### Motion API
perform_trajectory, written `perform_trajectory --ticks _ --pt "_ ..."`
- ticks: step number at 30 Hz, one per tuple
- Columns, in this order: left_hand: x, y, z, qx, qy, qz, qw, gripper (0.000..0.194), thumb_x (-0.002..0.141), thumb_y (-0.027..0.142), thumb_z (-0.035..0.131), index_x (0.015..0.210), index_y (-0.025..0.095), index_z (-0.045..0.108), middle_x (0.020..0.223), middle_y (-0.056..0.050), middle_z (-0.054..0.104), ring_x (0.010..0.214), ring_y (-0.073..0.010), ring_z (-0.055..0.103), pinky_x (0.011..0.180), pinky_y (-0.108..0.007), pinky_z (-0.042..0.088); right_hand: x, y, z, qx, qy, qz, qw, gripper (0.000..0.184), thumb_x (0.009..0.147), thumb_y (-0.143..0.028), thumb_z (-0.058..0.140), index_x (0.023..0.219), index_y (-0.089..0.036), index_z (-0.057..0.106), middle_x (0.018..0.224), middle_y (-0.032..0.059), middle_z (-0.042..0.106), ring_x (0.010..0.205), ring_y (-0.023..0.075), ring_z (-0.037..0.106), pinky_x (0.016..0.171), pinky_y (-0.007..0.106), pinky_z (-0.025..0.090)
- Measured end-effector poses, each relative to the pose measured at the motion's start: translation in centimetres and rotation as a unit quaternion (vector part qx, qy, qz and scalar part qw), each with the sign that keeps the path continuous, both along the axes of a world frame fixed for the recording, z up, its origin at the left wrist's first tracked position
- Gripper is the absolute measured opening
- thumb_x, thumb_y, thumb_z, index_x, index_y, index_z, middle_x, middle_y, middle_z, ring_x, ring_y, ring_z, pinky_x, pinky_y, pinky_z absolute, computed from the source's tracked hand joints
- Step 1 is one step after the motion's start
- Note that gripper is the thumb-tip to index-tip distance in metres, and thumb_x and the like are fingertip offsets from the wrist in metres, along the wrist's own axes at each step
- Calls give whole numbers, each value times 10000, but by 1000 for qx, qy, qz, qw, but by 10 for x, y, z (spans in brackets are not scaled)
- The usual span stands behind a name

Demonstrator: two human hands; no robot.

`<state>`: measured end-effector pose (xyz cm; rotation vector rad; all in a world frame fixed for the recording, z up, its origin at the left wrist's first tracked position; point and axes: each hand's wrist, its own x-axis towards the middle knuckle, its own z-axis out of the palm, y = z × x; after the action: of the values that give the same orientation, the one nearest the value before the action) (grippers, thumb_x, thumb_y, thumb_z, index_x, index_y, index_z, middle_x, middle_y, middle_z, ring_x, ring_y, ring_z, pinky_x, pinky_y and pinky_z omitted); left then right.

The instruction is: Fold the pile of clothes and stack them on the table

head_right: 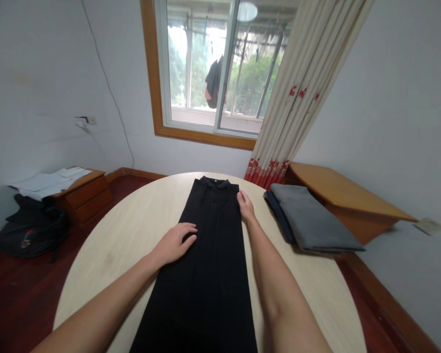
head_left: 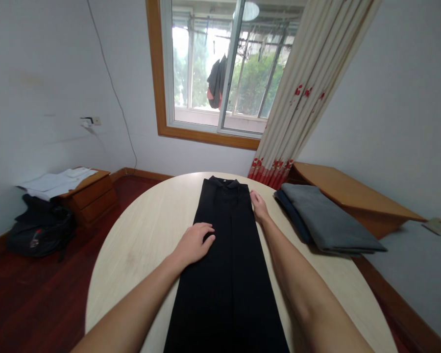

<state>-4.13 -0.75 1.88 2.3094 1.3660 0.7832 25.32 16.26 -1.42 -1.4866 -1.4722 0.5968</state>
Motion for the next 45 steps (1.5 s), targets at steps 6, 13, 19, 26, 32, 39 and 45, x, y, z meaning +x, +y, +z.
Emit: perform_trajectory --ticks 6,13,19,26,32,39,45 --pt "-1 9 -14 34 18 -11 999 304 921 306 521 1105 157 711 1284 -120 648 1214 -254 580 1084 -412 416 -7 -90 -4 47 -242 152 957 704 840 -626 568 1408 -213 520 1537 110 396 1476 296 242 1185 530 191" --pt "-1 -6 -25 34 67 -6 997 319 919 312 524 1150 169 690 1355 -122 601 1304 -269 504 1128 -471 350 -31 -234 20 13 -348 281 894 700 854 -628 571 1450 -275 465 1564 103 336 1479 333 212 1164 633 101" --pt "-1 -31 -26 15 135 -10 991 413 959 337 453 1324 192 579 1498 -108 462 1427 -288 346 1165 -567 236 -33 -332 37 6 -342 391 854 662 893 -582 550 1488 -342 383 1581 79 300 1479 330 212 1164 648 57" --pt "-34 -52 -23 1 100 -77 992 442 954 319 416 1326 161 594 1500 -103 461 1410 -262 378 1179 -474 281 -16 -354 33 0 -264 374 889 455 945 -450 523 1386 -340 540 1535 58 408 1452 285 305 1181 591 157" --pt "-76 -66 -8 -33 75 -106 991 509 795 92 464 1263 171 648 1483 -89 484 1405 -248 388 1195 -442 273 22 -298 8 50 -235 180 954 430 912 -259 473 1308 -208 633 1424 146 534 1341 281 470 1133 536 325" --pt "-74 -86 6 -98 117 -228 962 580 766 92 576 1298 320 616 1535 -21 411 1461 -274 277 1196 -584 110 16 -289 21 16 -242 305 921 325 822 -227 606 1110 -285 745 1524 86 423 1447 332 295 1150 598 235" --pt "-67 -116 15 -106 87 -272 953 518 816 52 487 1203 332 688 1360 13 607 1347 -198 476 1205 -487 197 12 -330 27 23 -212 310 926 202 897 -289 571 964 -252 758 1221 110 679 1266 299 544 1137 622 226"
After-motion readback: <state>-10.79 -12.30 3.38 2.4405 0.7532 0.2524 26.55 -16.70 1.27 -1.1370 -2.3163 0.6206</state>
